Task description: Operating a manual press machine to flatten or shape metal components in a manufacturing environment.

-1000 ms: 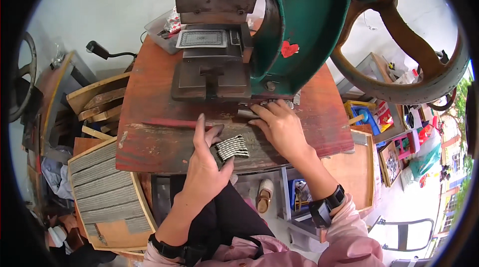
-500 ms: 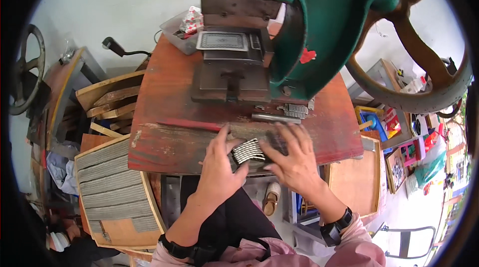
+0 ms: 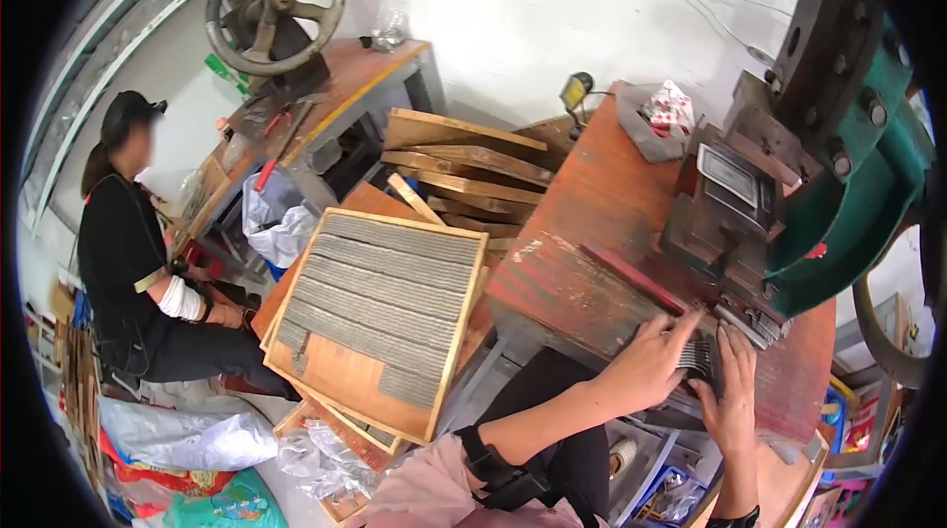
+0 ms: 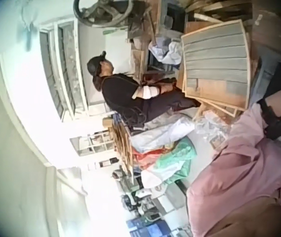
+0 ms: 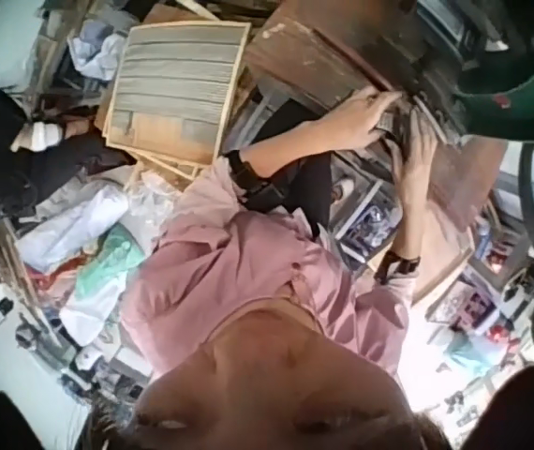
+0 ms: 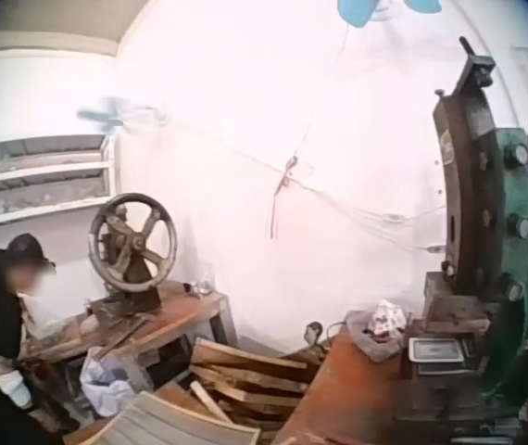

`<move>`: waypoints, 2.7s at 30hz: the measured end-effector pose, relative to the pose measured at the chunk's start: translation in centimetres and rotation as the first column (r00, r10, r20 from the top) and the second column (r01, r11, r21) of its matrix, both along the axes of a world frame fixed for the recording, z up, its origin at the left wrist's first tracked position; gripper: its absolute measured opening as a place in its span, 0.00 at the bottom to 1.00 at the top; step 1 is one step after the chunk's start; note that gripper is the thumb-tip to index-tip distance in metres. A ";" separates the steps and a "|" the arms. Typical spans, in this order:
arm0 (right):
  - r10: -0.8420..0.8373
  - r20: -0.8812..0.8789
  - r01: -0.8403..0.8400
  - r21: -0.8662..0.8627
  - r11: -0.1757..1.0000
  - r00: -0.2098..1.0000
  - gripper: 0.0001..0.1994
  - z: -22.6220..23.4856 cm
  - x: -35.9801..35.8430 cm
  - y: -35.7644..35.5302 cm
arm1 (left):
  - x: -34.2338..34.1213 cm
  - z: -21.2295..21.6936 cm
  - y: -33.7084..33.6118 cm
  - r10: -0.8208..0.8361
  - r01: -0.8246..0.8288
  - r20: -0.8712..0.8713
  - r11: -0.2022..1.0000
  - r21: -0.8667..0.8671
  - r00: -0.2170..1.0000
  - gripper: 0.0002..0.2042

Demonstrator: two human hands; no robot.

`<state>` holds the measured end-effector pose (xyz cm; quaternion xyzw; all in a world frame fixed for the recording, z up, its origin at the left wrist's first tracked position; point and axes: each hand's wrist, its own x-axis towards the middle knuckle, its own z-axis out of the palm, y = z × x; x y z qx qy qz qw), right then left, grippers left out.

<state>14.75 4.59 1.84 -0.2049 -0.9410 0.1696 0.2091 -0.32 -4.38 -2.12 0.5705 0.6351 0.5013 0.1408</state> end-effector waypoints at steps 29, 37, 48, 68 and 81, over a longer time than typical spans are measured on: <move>-0.498 -0.067 0.416 -0.461 0.784 0.864 0.24 -1.6 18.9 -1.5 | 0.1 -0.3 -1.2 0.039 -0.036 -0.236 0.999 0.018 0.971 0.24; -0.968 0.060 0.865 -0.465 0.187 0.242 0.18 -12.8 36.7 8.8 | 1.2 1.0 -0.1 0.199 -0.060 -0.558 0.964 0.258 0.806 0.10; -0.987 0.157 0.933 -0.352 -0.079 -0.025 0.24 -20.7 44.8 18.3 | 2.3 1.1 0.8 0.209 -0.042 -0.654 0.964 0.262 0.727 0.06; -0.967 -0.027 0.964 -0.071 0.255 0.254 0.22 -17.9 40.3 13.1 | -0.5 0.2 -4.3 0.340 -0.154 -0.458 0.905 0.396 0.822 0.13; -0.811 -0.432 0.891 -0.032 0.452 0.395 0.21 -12.5 20.5 3.1 | -15.1 -13.1 -36.1 0.799 -0.977 -0.564 0.165 -0.134 0.212 0.13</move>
